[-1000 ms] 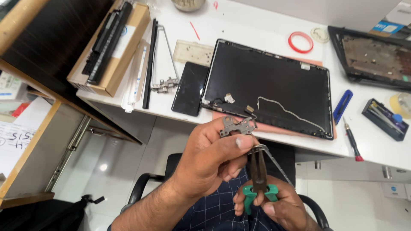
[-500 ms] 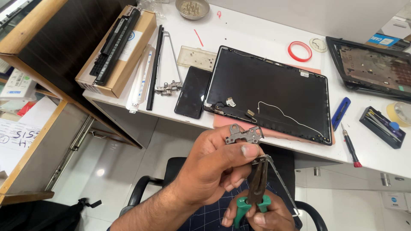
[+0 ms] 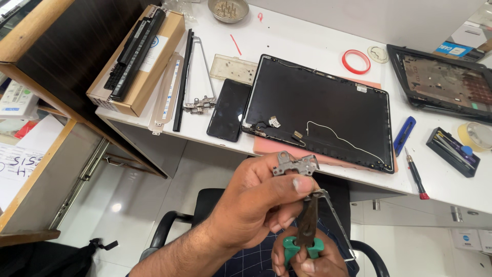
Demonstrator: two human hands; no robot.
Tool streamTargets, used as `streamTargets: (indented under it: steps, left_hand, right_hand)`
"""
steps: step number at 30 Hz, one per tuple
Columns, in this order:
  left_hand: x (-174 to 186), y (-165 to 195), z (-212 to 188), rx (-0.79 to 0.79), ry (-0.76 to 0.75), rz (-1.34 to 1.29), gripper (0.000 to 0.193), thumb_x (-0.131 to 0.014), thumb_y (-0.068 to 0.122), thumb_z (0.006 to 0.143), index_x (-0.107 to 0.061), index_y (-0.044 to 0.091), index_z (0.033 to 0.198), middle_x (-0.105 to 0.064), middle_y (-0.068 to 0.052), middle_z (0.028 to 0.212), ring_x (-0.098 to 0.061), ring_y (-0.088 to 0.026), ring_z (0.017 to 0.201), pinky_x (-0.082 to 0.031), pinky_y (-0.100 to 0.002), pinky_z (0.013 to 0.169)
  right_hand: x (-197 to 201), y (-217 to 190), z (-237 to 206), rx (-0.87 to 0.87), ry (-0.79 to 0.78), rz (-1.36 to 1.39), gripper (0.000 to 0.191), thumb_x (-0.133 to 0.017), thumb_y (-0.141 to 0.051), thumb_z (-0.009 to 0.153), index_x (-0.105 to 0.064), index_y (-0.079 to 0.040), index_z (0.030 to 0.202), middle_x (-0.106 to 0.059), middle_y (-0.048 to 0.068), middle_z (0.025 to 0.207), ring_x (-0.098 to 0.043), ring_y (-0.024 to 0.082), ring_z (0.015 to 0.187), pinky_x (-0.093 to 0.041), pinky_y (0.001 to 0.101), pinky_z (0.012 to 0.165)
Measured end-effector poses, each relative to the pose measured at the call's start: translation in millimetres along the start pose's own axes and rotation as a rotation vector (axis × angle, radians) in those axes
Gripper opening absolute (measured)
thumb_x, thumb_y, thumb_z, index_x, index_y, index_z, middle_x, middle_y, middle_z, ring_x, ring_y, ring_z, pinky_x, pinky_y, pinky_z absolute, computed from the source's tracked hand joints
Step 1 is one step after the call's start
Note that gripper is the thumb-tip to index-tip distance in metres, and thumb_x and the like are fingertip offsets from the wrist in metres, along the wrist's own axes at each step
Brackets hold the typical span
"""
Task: The person uses a soldering iron and pliers to work on a laptop hinge assembly. They heat the hinge with the soldering iron, then use pliers to bend and adjust a metal rod attached to the hinge. The person repeatedly switches between heating and bending the hinge components.
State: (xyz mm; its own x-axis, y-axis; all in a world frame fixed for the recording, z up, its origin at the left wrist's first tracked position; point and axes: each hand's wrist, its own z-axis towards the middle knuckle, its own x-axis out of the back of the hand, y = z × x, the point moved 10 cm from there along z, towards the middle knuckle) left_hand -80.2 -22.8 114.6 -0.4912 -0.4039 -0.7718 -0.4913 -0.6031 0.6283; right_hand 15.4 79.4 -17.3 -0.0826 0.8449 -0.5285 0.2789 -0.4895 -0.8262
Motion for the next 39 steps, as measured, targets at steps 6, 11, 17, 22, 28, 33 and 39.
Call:
streamTargets:
  steps: [6, 11, 17, 22, 28, 33, 39]
  left_hand:
    - [-2.0, -0.2, 2.2, 0.005, -0.018, 0.006, 0.018, -0.064, 0.017, 0.101, -0.061, 0.001, 0.096, -0.05, 0.001, 0.061, -0.043, -0.005, 0.051, -0.031, -0.022, 0.045]
    - [-1.2, 3.8, 0.5, -0.064, -0.047, -0.071, 0.022, -0.066, 0.019, 0.104, -0.064, -0.003, 0.105, -0.055, -0.002, 0.07, -0.049, -0.007, 0.06, -0.038, -0.024, 0.053]
    - [5.5, 9.0, -3.0, -0.171, -0.024, 0.051, 0.034, -0.071, 0.024, 0.103, -0.067, -0.003, 0.121, -0.068, -0.009, 0.1, -0.063, -0.013, 0.09, -0.056, -0.029, 0.082]
    - [5.9, 12.2, -1.7, -0.22, -0.021, 0.207, 0.036, -0.07, 0.026, 0.105, -0.068, -0.004, 0.125, -0.07, -0.012, 0.111, -0.065, -0.015, 0.102, -0.059, -0.032, 0.092]
    - [-3.5, 10.2, 1.6, -0.214, -0.067, -0.052, 0.036, -0.068, 0.025, 0.11, -0.064, -0.009, 0.121, -0.07, -0.018, 0.12, -0.07, -0.027, 0.117, -0.064, -0.049, 0.103]
    - [-3.6, 14.4, -5.1, -0.208, -0.012, 0.102, 0.042, -0.067, 0.026, 0.107, -0.064, -0.01, 0.127, -0.071, -0.022, 0.116, -0.074, -0.025, 0.103, -0.066, -0.041, 0.092]
    - [-4.7, 15.4, -6.3, -0.186, -0.001, 0.124, 0.04, -0.066, 0.028, 0.106, -0.065, -0.008, 0.125, -0.073, -0.021, 0.113, -0.076, -0.024, 0.097, -0.066, -0.037, 0.085]
  right_hand:
    - [-0.5, -0.5, -1.4, 0.025, -0.003, 0.037, 0.046, -0.07, -0.026, 0.078, -0.054, 0.011, 0.101, -0.062, 0.029, 0.082, -0.067, 0.034, 0.075, -0.055, 0.0454, 0.065]
    - [-8.0, 4.8, -5.0, -0.071, 0.008, 0.13, 0.033, -0.071, -0.02, 0.079, -0.058, 0.007, 0.094, -0.066, 0.032, 0.088, -0.074, 0.043, 0.086, -0.062, 0.0575, 0.082]
    - [-4.5, 5.8, -13.2, -0.171, 0.05, 0.155, 0.04, -0.071, -0.021, 0.078, -0.064, 0.012, 0.1, -0.069, 0.033, 0.092, -0.077, 0.047, 0.092, -0.06, 0.0658, 0.094]
    - [-0.7, 0.5, -16.1, -0.115, 0.033, 0.011, 0.036, -0.069, -0.02, 0.087, -0.065, 0.013, 0.099, -0.071, 0.037, 0.096, -0.077, 0.046, 0.092, -0.062, 0.0653, 0.089]
    - [-1.1, -6.1, -12.2, -0.073, 0.007, -0.002, 0.034, -0.071, -0.025, 0.083, -0.063, 0.006, 0.094, -0.069, 0.038, 0.097, -0.076, 0.05, 0.094, -0.061, 0.0654, 0.086]
    - [4.0, -6.1, -10.6, -0.069, 0.039, -0.024, 0.036, -0.074, -0.028, 0.079, -0.062, 0.003, 0.092, -0.068, 0.039, 0.096, -0.075, 0.053, 0.093, -0.059, 0.069, 0.086]
    - [13.0, -4.4, -14.9, -0.097, 0.102, -0.093, 0.041, -0.074, -0.03, 0.076, -0.063, 0.006, 0.092, -0.07, 0.039, 0.097, -0.077, 0.054, 0.091, -0.06, 0.0706, 0.087]
